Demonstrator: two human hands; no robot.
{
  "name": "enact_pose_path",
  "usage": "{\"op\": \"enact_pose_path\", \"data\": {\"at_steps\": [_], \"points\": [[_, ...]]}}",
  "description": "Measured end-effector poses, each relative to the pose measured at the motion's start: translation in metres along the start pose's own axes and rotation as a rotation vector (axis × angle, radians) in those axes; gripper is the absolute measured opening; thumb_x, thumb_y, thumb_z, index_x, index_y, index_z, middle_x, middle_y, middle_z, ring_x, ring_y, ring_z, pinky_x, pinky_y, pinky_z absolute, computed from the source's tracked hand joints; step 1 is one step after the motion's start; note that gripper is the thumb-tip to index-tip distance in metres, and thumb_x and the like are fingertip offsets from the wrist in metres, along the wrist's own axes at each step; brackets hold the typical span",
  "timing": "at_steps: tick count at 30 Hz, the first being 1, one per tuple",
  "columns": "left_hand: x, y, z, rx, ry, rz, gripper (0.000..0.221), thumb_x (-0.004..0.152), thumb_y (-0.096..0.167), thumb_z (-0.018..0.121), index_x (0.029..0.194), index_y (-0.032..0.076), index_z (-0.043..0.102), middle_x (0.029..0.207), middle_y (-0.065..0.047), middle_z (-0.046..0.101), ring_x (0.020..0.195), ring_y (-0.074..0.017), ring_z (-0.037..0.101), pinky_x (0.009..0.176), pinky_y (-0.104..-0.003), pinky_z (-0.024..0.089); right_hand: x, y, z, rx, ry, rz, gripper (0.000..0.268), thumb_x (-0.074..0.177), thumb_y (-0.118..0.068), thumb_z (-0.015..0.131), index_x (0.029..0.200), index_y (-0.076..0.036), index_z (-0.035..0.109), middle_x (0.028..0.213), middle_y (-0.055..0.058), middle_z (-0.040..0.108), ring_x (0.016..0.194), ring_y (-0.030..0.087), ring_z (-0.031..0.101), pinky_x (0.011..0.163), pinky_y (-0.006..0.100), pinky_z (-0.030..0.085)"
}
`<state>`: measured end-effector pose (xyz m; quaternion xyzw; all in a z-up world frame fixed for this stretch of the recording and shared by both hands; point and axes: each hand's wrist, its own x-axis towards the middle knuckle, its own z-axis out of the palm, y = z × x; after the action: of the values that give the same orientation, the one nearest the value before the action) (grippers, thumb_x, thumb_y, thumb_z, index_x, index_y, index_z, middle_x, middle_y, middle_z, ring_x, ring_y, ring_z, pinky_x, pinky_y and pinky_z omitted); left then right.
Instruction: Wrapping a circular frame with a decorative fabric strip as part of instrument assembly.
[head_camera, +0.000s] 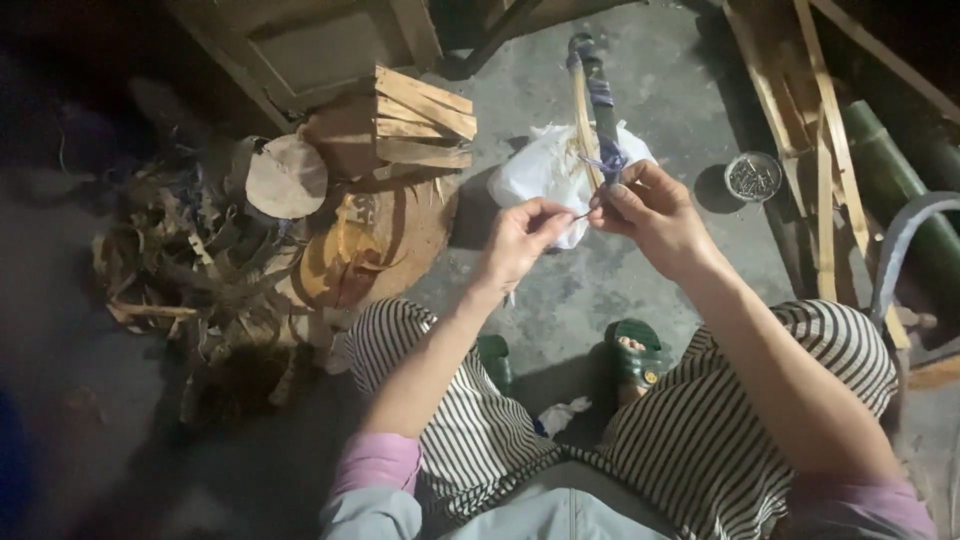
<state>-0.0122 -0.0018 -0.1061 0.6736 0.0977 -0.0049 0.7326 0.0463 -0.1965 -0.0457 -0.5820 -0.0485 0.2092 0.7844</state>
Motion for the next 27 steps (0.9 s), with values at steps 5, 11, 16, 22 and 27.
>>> {"op": "enact_pose_path", "data": {"at_steps": [5, 11, 16, 22, 27], "points": [[0.008, 0.004, -0.040, 0.353, 0.154, 0.068, 0.013, 0.096, 0.028, 0.072, 0.103, 0.018, 0.078, 0.085, -0.005, 0.077, 0.078, -0.0115, 0.069, 0.069, -0.026, 0.056, 0.002, -0.006, 0.003, 0.006, -0.008, -0.023, 0.009, 0.108, -0.007, 0.060, 0.106, 0.000, 0.056, 0.093, 0.016, 0.067, 0.086, 0.021, 0.074, 0.079, 0.043, 0.067], [0.009, 0.004, -0.033, 0.169, 0.234, 0.097, 0.014, 0.093, 0.023, 0.076, 0.101, 0.012, 0.073, 0.080, 0.002, 0.071, 0.071, -0.0032, 0.057, 0.063, -0.020, 0.048, -0.001, -0.001, 0.023, -0.195, -0.043, -0.120, 0.012, 0.104, -0.013, 0.068, 0.102, -0.002, 0.063, 0.092, 0.010, 0.065, 0.092, 0.016, 0.065, 0.086, 0.042, 0.066], [-0.015, 0.049, 0.007, 0.026, 0.107, 0.209, 0.037, 0.081, 0.024, 0.090, 0.113, 0.014, 0.074, 0.083, 0.003, 0.070, 0.066, 0.0037, 0.054, 0.059, -0.014, 0.048, 0.010, 0.030, 0.013, -0.557, -0.056, -0.325, 0.013, 0.100, -0.012, 0.078, 0.102, -0.001, 0.071, 0.088, 0.014, 0.067, 0.090, 0.018, 0.057, 0.076, 0.033, 0.057], [0.000, 0.037, -0.015, 0.105, 0.110, 0.150, 0.030, 0.075, 0.028, 0.093, 0.098, 0.013, 0.080, 0.078, 0.003, 0.068, 0.059, 0.0006, 0.053, 0.055, -0.014, 0.042, 0.000, 0.020, 0.030, -0.650, -0.042, -0.347, 0.016, 0.096, -0.011, 0.082, 0.102, 0.001, 0.073, 0.086, 0.016, 0.067, 0.092, 0.024, 0.051, 0.076, 0.035, 0.050], [0.000, 0.030, -0.009, 0.038, 0.152, 0.149, 0.024, 0.078, 0.027, 0.092, 0.095, 0.014, 0.081, 0.073, 0.007, 0.065, 0.059, 0.0048, 0.052, 0.053, -0.013, 0.041, 0.003, 0.023, 0.029, -0.686, -0.033, -0.253, 0.014, 0.096, -0.014, 0.082, 0.104, -0.004, 0.078, 0.087, 0.012, 0.068, 0.090, 0.020, 0.053, 0.075, 0.033, 0.049]]}}
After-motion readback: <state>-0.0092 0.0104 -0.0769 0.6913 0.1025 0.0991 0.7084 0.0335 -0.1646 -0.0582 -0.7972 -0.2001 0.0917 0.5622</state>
